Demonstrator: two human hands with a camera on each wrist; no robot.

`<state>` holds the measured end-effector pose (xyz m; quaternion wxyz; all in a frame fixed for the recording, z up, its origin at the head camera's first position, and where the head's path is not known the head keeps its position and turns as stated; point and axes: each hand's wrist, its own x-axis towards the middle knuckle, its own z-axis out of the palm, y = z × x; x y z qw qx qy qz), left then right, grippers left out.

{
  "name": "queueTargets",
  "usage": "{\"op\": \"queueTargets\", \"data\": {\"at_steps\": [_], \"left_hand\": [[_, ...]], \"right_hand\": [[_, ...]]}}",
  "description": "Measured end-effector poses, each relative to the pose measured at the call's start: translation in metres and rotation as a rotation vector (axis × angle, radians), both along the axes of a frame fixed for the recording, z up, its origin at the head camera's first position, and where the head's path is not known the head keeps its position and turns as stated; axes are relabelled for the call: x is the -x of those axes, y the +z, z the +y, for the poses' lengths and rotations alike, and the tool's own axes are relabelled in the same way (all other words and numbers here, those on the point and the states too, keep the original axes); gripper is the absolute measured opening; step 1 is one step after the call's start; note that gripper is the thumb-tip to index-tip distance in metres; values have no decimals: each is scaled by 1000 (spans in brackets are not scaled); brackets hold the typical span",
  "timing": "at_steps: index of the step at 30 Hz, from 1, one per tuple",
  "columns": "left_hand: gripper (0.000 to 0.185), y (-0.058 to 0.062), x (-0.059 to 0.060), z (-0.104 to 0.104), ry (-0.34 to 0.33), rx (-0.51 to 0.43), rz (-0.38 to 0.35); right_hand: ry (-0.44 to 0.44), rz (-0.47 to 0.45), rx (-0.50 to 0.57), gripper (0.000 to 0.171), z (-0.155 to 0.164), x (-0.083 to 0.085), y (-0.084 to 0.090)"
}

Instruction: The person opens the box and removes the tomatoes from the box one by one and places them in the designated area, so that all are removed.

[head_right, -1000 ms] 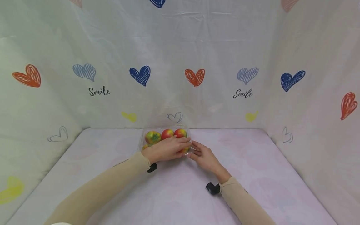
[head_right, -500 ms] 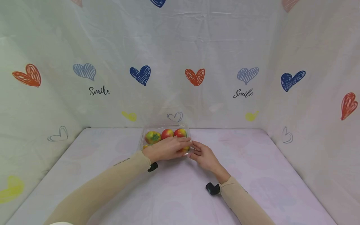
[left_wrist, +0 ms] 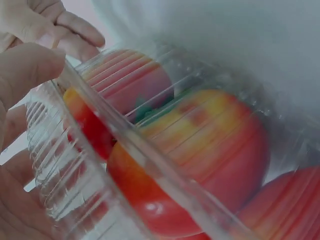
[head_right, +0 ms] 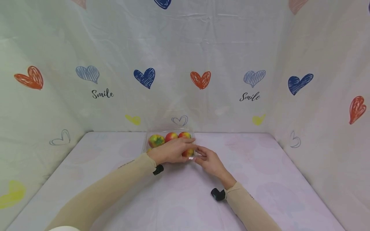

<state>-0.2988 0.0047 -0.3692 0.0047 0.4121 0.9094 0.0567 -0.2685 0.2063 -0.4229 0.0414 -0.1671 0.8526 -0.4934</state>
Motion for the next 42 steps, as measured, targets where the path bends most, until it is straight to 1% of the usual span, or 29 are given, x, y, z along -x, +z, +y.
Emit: {"op": "queueTargets", "data": {"at_steps": [5,7,10,14,20,24,31,35,42], "left_hand": [[50,6,3,1,-2,5,-32],[49,9,4,1,-6,19,-39],[49,11,4,2,-12,32,-45],[49,10,4,2,-17,15,-47],[46,8,7,4,-27,15,-4],[46,7,8,4,-32,17,3],[46,1,8,4,-34,5,32],[47,0,8,4,-31,7,22],[45,2,6,5,-36,-2,42]], "right_hand": [[-20,8,-6,60,-3,0,2],[-36,7,-1,62,-1,5,-6],[-51,1,12,62,0,6,-8],[-65,-14,31,64,-1,5,-8],[-70,2,30,63,-2,5,-6],[-74,9,22,63,-1,6,-7],[-76,0,16,63,-2,5,-6],[-81,-14,11,63,-2,5,-7],[-88,-6,4,62,-2,7,-9]]}}
